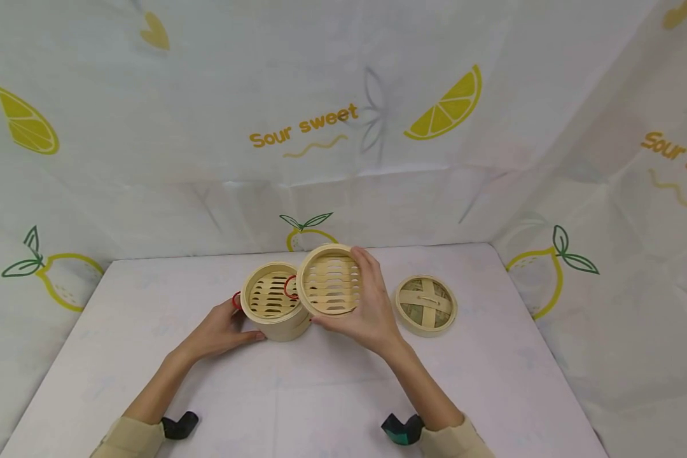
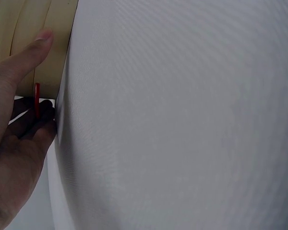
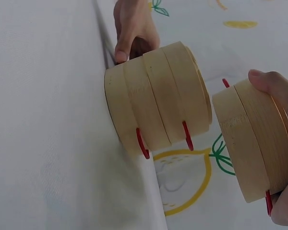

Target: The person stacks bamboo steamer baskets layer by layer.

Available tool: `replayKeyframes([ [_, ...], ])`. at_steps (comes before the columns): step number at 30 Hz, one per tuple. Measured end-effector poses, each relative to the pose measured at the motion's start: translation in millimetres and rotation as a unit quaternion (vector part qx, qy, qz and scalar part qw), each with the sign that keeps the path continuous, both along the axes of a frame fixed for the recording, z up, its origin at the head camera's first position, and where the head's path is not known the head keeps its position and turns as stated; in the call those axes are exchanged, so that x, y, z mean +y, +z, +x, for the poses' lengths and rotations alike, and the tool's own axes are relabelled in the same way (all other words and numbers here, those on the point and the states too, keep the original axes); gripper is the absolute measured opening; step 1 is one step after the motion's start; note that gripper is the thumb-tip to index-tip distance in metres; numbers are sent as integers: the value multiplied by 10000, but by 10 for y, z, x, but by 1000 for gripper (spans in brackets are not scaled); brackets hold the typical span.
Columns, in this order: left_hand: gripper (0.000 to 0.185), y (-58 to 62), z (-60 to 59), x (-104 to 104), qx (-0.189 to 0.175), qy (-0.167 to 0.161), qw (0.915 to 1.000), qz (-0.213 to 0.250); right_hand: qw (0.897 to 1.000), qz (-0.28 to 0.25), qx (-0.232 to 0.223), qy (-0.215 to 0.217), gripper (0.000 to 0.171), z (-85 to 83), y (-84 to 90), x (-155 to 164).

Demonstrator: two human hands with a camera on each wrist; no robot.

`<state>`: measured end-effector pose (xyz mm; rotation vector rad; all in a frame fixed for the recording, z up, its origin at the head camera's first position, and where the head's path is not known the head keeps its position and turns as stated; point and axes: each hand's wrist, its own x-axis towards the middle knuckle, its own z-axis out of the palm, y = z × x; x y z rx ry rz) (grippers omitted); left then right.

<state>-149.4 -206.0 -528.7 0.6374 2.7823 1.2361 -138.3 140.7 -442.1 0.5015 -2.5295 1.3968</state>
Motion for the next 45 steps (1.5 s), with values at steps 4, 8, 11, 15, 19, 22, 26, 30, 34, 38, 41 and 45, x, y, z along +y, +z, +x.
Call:
replayKeyframes([
  [4, 80, -7, -2, -4, -13, -7, 10000, 43, 10000, -3, 46, 7, 136, 8, -1, -42],
  [8, 80, -11, -1, -2, 19, -15, 10000, 57, 9999, -20, 112, 7, 136, 9, -6, -91],
  [11, 80, -6, 2, 1, 100, -31, 9999, 41, 9998, -112, 141, 83, 137, 3, -20, -127],
  [15, 80, 8, 6, 1, 189, -54, 9998, 28, 9995, -232, 160, 164, 138, -6, -33, -162],
  [19, 81, 15, 7, 2, 209, -86, 9997, 47, 9994, -261, 142, 163, 138, -5, -41, -190],
  [22, 81, 15, 7, 2, 200, -102, 9997, 69, 9994, -283, 128, 181, 138, -6, -43, -214],
  [26, 82, 16, 10, 0, 96, -58, 9999, 74, 9992, -301, 144, 199, 137, -14, -41, -253],
  [30, 82, 14, 10, -1, 25, -33, 10000, 66, 9990, -353, 141, 225, 136, -20, -29, -301],
  [34, 82, 6, 8, -5, 26, -50, 9999, 85, 9989, -367, 126, 263, 137, -30, -18, -348],
  [38, 83, 3, 11, -8, 31, -59, 9999, 79, 9988, -357, 155, 291, 137, -40, -13, -383],
  [41, 83, 1, 12, -8, 39, -52, 10000, 58, 9987, -343, 176, 329, 136, -45, -17, -402],
  [45, 84, -3, 9, -6, 98, -53, 9999, 33, 9985, -336, 199, 376, 135, -47, -18, -434],
])
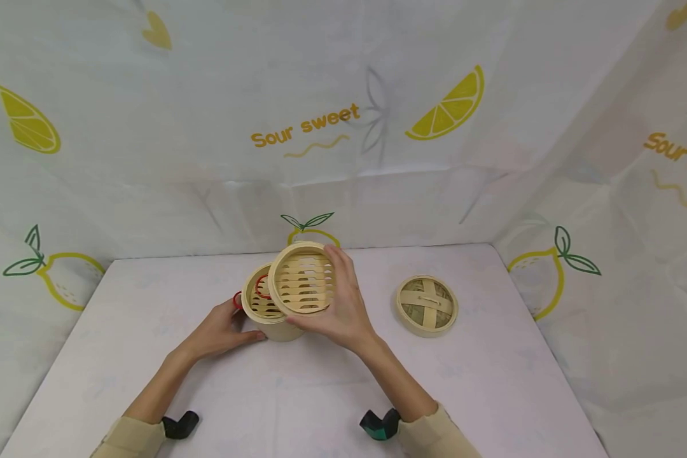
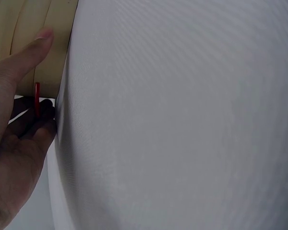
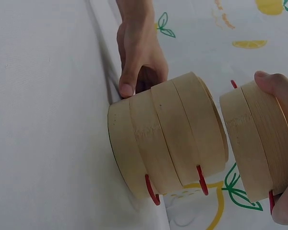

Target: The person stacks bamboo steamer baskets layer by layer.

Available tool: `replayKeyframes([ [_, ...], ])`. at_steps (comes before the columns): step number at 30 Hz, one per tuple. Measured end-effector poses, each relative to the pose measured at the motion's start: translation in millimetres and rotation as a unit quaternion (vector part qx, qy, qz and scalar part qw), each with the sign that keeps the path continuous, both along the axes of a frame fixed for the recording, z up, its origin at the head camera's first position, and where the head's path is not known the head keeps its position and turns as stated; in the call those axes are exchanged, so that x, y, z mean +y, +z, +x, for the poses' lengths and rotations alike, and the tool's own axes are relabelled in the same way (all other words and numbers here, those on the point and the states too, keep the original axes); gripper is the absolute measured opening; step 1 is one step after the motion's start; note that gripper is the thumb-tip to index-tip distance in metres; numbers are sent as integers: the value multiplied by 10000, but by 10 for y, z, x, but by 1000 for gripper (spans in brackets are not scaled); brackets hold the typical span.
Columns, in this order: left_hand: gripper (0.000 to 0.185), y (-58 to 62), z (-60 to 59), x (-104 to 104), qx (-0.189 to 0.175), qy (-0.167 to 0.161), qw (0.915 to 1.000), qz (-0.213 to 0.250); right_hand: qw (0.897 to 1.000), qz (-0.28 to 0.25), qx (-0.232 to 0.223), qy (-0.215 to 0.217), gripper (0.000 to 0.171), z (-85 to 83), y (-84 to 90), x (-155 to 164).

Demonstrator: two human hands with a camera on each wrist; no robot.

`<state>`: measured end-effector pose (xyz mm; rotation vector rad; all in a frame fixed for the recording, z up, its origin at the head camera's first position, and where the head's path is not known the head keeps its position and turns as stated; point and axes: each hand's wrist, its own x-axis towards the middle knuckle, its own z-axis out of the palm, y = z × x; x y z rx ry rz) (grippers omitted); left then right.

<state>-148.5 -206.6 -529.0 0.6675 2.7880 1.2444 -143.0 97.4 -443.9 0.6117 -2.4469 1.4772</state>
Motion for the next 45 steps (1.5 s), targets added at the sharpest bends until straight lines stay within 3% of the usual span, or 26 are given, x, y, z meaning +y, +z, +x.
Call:
replayKeyframes([
  [18, 86, -21, -12, -20, -155, 86, 9998, -129, 9998, 9, 82, 176, 136, -17, -3, -189],
  [32, 84, -49, -9, -26, 33, 83, 9999, -88, 9997, 5, 115, 233, 135, -30, 5, -297],
  [45, 82, -18, 11, -6, -74, 153, 9998, -125, 9994, 120, 146, 282, 134, -39, -23, -392],
])
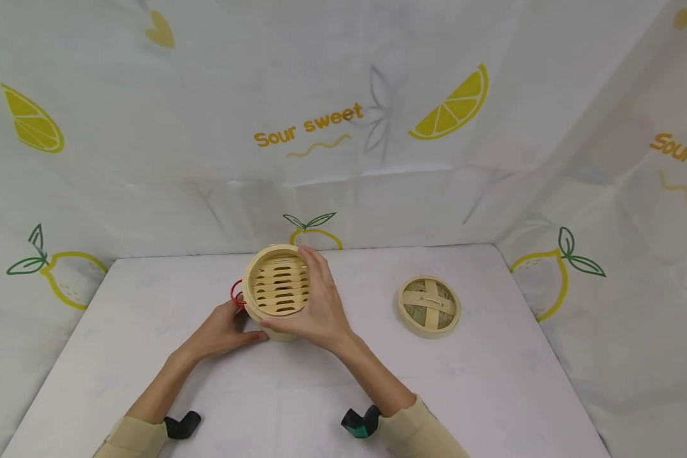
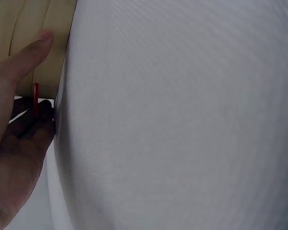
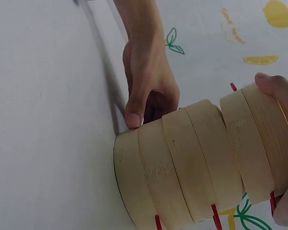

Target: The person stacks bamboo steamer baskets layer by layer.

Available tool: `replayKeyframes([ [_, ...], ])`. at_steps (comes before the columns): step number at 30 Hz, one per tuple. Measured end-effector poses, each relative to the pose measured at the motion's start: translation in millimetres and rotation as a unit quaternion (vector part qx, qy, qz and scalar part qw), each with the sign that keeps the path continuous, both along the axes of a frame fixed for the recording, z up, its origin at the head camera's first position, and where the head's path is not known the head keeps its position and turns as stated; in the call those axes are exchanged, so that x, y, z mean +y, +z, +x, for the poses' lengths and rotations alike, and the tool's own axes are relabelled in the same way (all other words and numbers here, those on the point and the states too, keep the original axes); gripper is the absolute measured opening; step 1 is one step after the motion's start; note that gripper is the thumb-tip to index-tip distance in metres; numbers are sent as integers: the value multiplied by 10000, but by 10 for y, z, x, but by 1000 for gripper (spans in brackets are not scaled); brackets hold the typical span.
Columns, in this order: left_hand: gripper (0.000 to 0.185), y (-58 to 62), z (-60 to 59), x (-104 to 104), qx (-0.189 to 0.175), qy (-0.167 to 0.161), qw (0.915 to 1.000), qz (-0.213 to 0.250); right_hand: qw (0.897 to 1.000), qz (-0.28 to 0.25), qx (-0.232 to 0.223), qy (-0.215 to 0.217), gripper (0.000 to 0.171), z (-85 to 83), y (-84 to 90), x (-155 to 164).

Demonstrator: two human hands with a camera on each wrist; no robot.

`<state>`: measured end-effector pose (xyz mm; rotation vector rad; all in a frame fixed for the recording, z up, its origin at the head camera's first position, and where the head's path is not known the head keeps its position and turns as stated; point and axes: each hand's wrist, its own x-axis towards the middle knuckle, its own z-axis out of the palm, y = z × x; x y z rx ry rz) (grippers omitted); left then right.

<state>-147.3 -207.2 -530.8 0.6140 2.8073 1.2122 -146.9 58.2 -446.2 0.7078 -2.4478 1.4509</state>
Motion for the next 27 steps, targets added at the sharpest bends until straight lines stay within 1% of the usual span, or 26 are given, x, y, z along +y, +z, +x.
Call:
replayKeyframes([
  [12, 81, 13, 8, -4, 82, -34, 10000, 16, 9999, 88, -44, -23, 133, 6, 35, -49],
  [22, 80, -27, -13, -19, 97, -44, 9999, 47, 9998, 168, -87, -68, 133, -13, 50, -83],
  [27, 76, -36, -14, -18, 106, -54, 9999, 68, 9998, 206, -53, -58, 133, -16, 65, -106],
])
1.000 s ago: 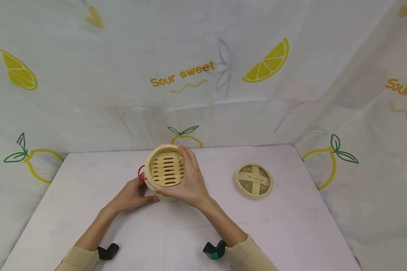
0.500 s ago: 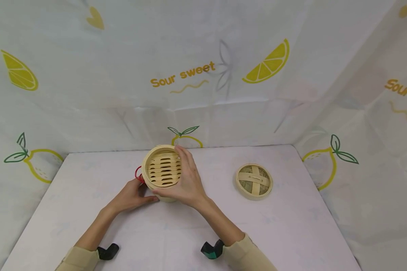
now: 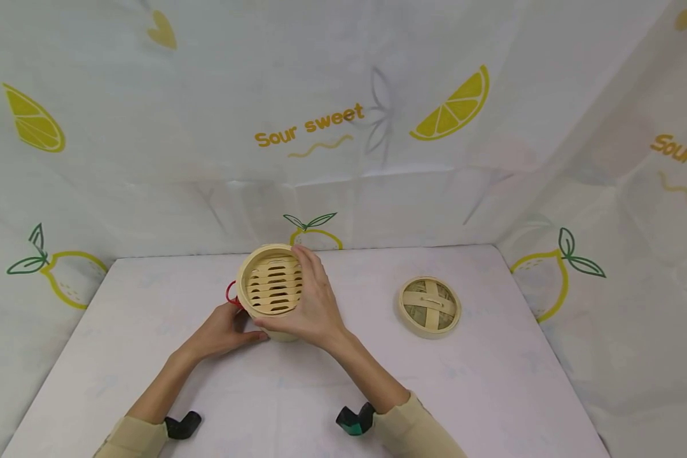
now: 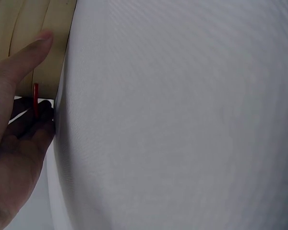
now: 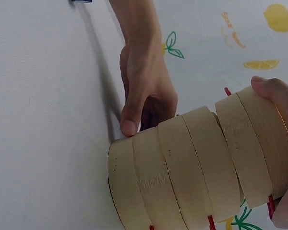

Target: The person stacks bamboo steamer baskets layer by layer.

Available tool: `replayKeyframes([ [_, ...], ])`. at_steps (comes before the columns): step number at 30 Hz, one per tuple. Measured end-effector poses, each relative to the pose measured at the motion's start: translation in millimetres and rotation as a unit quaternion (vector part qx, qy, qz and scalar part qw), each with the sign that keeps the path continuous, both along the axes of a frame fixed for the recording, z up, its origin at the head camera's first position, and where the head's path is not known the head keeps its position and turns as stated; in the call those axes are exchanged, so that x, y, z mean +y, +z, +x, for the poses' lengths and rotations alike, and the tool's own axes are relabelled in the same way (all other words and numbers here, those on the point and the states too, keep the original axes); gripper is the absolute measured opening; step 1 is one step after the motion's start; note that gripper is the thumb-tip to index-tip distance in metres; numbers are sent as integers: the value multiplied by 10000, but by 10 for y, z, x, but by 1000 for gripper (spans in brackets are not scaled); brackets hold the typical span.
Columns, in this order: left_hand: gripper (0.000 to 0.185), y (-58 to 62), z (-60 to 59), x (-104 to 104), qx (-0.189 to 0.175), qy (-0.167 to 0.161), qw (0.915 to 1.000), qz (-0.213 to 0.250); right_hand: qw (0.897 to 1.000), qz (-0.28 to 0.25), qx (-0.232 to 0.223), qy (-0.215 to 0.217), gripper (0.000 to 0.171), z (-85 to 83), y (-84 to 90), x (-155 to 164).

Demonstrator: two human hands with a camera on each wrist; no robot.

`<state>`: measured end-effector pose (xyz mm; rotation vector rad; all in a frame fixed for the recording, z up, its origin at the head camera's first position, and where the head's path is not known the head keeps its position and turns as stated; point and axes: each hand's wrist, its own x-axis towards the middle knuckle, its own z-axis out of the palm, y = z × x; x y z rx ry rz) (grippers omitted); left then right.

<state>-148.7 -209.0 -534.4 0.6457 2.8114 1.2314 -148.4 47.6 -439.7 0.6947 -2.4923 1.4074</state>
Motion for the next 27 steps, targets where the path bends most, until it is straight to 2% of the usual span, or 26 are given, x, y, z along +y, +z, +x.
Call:
replayKeyframes([
  [13, 69, 9, -2, 0, -77, -50, 10000, -8, 9998, 175, 88, -43, 132, -19, 21, -58],
  [27, 73, 9, 3, -1, -172, 21, 9998, 7, 9994, 228, -271, -66, 134, -47, 23, -79],
])
